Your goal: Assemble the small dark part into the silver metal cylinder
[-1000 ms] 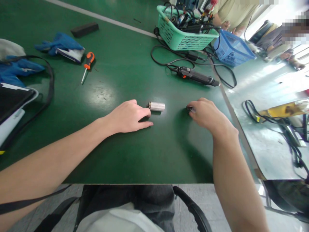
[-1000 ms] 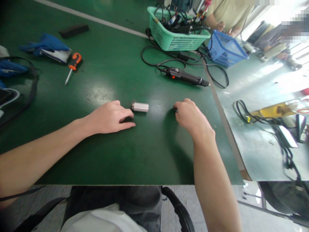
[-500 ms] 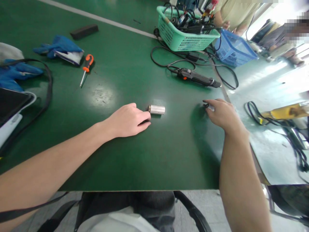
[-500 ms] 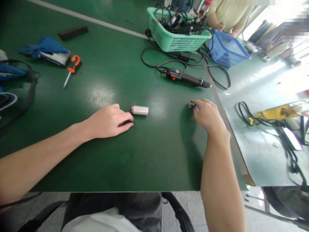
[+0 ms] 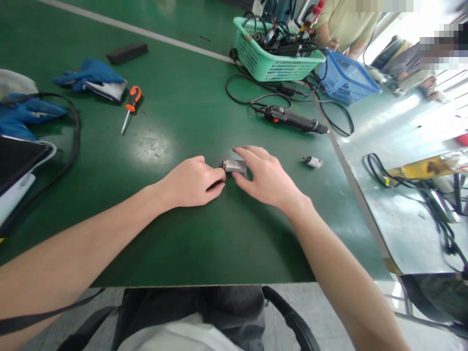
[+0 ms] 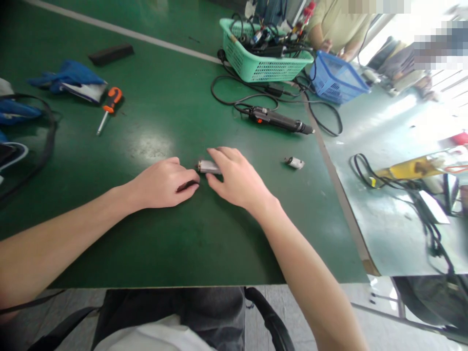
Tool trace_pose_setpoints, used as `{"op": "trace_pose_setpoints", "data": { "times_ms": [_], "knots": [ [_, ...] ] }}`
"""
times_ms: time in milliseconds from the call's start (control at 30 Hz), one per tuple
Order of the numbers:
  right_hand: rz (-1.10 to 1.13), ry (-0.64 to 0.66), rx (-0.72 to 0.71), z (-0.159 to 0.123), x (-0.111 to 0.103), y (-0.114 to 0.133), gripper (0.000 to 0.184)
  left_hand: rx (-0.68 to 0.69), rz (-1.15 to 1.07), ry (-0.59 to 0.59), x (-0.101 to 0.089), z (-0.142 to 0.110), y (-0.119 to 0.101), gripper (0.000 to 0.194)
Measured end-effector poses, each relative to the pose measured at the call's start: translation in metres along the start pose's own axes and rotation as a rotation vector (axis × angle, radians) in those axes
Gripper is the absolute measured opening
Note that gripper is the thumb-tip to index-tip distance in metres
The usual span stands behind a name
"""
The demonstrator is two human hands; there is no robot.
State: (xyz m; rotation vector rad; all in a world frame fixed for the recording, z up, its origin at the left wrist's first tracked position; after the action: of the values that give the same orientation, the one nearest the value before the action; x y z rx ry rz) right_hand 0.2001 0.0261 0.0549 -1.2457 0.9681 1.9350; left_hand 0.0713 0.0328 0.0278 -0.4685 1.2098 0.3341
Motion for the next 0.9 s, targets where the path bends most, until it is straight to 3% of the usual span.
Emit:
{"op": "trace_pose_setpoints", "data": {
  "times_ms": [100,200,400,900],
  "knots": [
    [0.016,0.078,0.004,0.004,0.021,0.011,0.035,-0.081,-0.041,-0.04,-0.006,0.0,0.004,0.016],
    [0.047,0.087,0.037,-0.009,0.023,0.014,0.024,-0.156,-0.067,-0.028,-0.006,-0.001,0.009,0.022],
    [0.162,0.072,-0.042,-0.026,0.018,0.025,0.028,-0.084,-0.052,0.046,0.0,0.002,0.004,0.021],
    [0.146,0.064,-0.005,-0.026,0.019,0.024,0.023,-0.104,-0.021,0.058,0.002,0.003,0.005,0.02]
  ]
}}
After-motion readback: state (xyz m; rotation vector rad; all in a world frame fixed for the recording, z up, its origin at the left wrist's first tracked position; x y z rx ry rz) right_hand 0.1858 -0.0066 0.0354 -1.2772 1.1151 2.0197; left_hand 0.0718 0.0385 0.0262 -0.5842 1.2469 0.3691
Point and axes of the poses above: each hand's wrist, its own z-axis towards the middle knuckle, its own x-axis out of the palm, y = z × x, the point moved 8 cm from there along z, towards the middle knuckle, and after that the axes turned 3 degrees about -x, right-handed, at the moved point
